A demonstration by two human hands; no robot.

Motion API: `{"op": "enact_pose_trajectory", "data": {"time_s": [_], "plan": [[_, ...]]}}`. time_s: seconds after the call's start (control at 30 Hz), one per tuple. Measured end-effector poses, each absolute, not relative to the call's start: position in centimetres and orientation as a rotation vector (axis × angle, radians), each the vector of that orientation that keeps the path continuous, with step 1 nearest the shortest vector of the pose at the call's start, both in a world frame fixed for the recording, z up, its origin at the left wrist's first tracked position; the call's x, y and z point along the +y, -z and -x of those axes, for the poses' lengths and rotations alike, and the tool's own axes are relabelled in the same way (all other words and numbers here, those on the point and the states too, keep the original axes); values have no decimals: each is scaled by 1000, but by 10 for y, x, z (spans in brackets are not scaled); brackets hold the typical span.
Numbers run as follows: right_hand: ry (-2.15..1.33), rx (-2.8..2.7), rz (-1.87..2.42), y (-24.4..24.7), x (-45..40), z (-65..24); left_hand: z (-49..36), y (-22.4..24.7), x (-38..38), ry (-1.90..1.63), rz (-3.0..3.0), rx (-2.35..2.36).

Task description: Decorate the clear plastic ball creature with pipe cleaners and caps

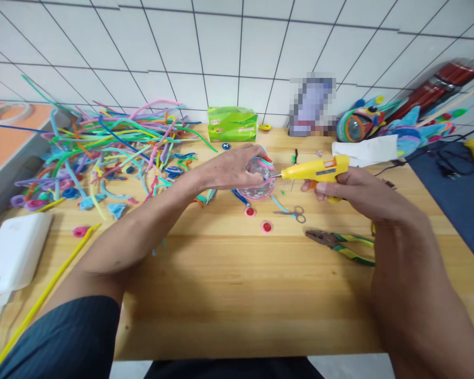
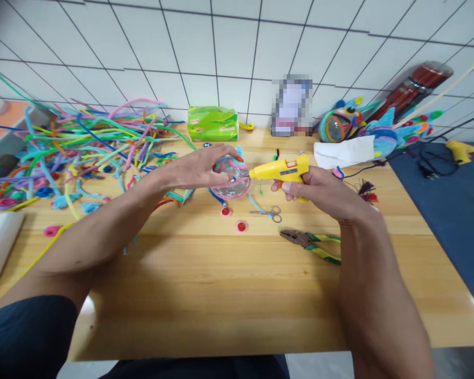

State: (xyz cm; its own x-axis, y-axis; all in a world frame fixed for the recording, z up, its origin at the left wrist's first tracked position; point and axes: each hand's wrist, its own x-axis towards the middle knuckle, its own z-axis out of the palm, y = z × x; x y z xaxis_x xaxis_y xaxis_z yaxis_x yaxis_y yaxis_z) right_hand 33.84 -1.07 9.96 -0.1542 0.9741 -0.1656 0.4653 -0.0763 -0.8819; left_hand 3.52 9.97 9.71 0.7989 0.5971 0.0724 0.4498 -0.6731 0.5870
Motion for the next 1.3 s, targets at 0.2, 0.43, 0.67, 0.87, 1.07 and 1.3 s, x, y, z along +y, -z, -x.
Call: {"op": "enact_pose_trajectory", "data": {"time_s": [0.2,0.43,0.67,0.87,1.07,1.3], "plan": [[-1186,-1709,1525,-98,-9,-335,-36,-96,99,-374,-2416,763],[-1228,-1692,1486,-99,-9,-327,-36,-97,98,-363,-2401,786],[-1227,-1704,1491,-100,-9,-323,-36,-97,98,-366,-2409,788],[-1225,-1690,1490,-99,-10,-323,-36,-93,101,-376,-2424,764],[-1180,-1716,1520,-100,-10,-322,-35,-95,102,-358,-2421,750],[-1173,-1708,1538,-101,-10,-320,-34,-94,103,-351,-2419,767]]}}
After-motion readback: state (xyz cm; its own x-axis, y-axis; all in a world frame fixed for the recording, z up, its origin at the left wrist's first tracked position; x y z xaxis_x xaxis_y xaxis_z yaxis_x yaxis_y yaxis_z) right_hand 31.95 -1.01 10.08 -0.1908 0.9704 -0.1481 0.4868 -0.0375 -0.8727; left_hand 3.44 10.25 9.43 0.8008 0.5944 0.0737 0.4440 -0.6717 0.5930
